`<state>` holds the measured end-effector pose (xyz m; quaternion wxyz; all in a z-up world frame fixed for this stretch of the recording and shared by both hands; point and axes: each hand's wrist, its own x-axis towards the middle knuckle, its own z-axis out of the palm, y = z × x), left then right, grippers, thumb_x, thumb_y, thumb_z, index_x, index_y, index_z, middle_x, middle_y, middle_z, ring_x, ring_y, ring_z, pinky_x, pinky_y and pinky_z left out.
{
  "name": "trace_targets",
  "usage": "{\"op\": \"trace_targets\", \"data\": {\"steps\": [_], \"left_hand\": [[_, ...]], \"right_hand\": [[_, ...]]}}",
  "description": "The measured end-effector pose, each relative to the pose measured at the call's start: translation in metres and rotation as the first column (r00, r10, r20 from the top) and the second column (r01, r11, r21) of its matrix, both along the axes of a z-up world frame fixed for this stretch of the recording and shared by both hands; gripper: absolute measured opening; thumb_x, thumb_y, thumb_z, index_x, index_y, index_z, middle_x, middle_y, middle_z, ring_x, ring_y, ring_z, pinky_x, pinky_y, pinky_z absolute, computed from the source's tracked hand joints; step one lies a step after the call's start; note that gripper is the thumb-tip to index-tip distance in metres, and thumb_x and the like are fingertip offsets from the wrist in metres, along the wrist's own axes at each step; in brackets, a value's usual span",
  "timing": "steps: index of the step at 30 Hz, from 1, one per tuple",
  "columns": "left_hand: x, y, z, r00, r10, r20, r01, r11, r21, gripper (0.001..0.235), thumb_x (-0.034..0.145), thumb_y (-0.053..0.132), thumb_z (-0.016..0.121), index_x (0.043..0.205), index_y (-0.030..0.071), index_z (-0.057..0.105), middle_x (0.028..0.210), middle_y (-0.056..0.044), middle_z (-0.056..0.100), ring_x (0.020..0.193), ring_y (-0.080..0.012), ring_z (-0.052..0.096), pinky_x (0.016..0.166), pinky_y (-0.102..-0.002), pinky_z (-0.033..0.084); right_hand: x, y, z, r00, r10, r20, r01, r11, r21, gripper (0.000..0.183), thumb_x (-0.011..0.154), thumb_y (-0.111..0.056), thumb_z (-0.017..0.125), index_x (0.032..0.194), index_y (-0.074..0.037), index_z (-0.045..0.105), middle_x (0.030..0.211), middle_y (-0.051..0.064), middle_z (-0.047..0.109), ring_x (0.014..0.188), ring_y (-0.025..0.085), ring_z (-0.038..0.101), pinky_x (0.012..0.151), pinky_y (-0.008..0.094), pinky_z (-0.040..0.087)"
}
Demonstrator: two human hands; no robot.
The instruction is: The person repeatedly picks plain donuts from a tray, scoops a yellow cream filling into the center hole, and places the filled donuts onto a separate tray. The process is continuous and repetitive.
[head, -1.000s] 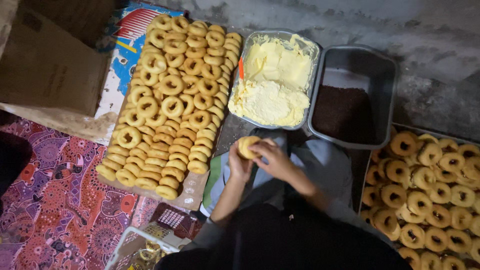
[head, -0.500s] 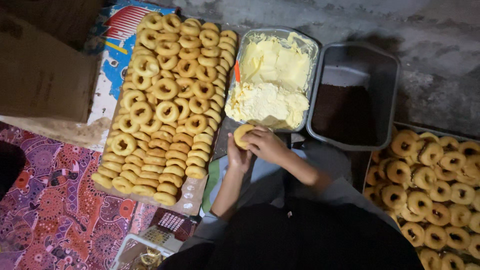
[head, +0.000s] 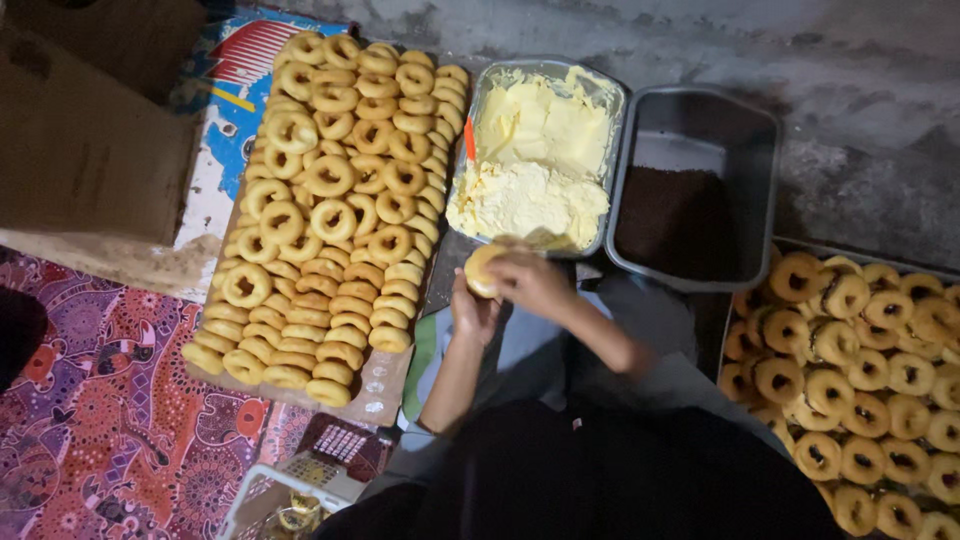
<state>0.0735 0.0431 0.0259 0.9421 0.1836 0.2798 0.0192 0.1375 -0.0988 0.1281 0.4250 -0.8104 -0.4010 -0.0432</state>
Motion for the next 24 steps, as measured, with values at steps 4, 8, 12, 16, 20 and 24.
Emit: {"op": "trace_targets", "data": {"steps": [4,8,12,16,20,24], "left_hand": [[-0.006,-0.002,0.006,1.0,0.02,-0.003,-0.02,0.999,-0.029,0.052,0.111,0.041,0.03,0.132,0.003,0.058,0.127,-0.012,0.068,0.117,-0.026,0.066,0.1,-0.041,0.056],[-0.011,-0.002,0.012,0.999,0.004,-0.034,-0.006,0.999,-0.04,0.054,0.108,0.043,0.029,0.13,0.004,0.059,0.126,-0.011,0.068,0.115,-0.0254,0.067,0.098,-0.04,0.057],[-0.02,-0.003,0.009,0.991,-0.097,0.096,0.097,0.995,0.006,0.062,0.111,0.055,0.032,0.131,0.004,0.061,0.123,-0.012,0.067,0.109,-0.0244,0.064,0.087,-0.036,0.054],[-0.024,-0.014,0.008,0.986,-0.145,0.083,0.138,0.987,0.088,0.046,0.112,0.042,0.042,0.132,0.005,0.06,0.124,-0.011,0.065,0.111,-0.0243,0.063,0.09,-0.037,0.051],[-0.03,-0.041,0.009,0.976,-0.16,0.148,0.154,0.987,0.054,0.047,0.101,0.03,0.042,0.133,0.0,0.057,0.128,-0.013,0.067,0.118,-0.0249,0.065,0.102,-0.039,0.052],[-0.031,-0.062,0.02,0.933,-0.202,0.298,0.181,0.979,0.098,0.047,0.095,0.019,0.043,0.136,-0.002,0.053,0.131,-0.016,0.063,0.122,-0.0294,0.063,0.107,-0.044,0.05]], "right_hand": [[0.045,-0.015,-0.005,0.959,-0.262,0.109,0.273,0.956,-0.103,0.024,0.08,-0.002,0.074,0.104,-0.004,0.075,0.108,0.015,0.075,0.107,0.037,0.068,0.099,0.045,0.053],[0.037,-0.016,-0.008,0.958,-0.243,0.15,0.252,0.967,-0.043,0.022,0.076,-0.005,0.079,0.098,-0.007,0.076,0.104,0.011,0.076,0.101,0.033,0.07,0.093,0.045,0.054],[-0.023,-0.018,0.01,0.991,-0.002,-0.134,0.012,0.997,0.073,0.031,0.078,-0.004,0.077,0.108,-0.003,0.075,0.109,0.012,0.076,0.096,0.029,0.07,0.084,0.038,0.058],[-0.043,-0.033,0.039,0.934,-0.351,-0.069,0.35,0.937,-0.023,0.029,0.078,-0.004,0.079,0.107,-0.005,0.076,0.103,0.011,0.076,0.097,0.029,0.072,0.088,0.04,0.057],[-0.055,-0.044,0.055,0.948,-0.317,0.036,0.307,0.936,0.17,0.028,0.08,-0.005,0.08,0.107,-0.003,0.074,0.109,0.014,0.074,0.1,0.032,0.069,0.088,0.041,0.055],[-0.062,-0.057,0.065,0.878,-0.479,-0.007,0.476,0.872,0.11,0.027,0.08,-0.005,0.08,0.107,-0.002,0.073,0.103,0.014,0.074,0.098,0.033,0.068,0.087,0.042,0.055]]}}
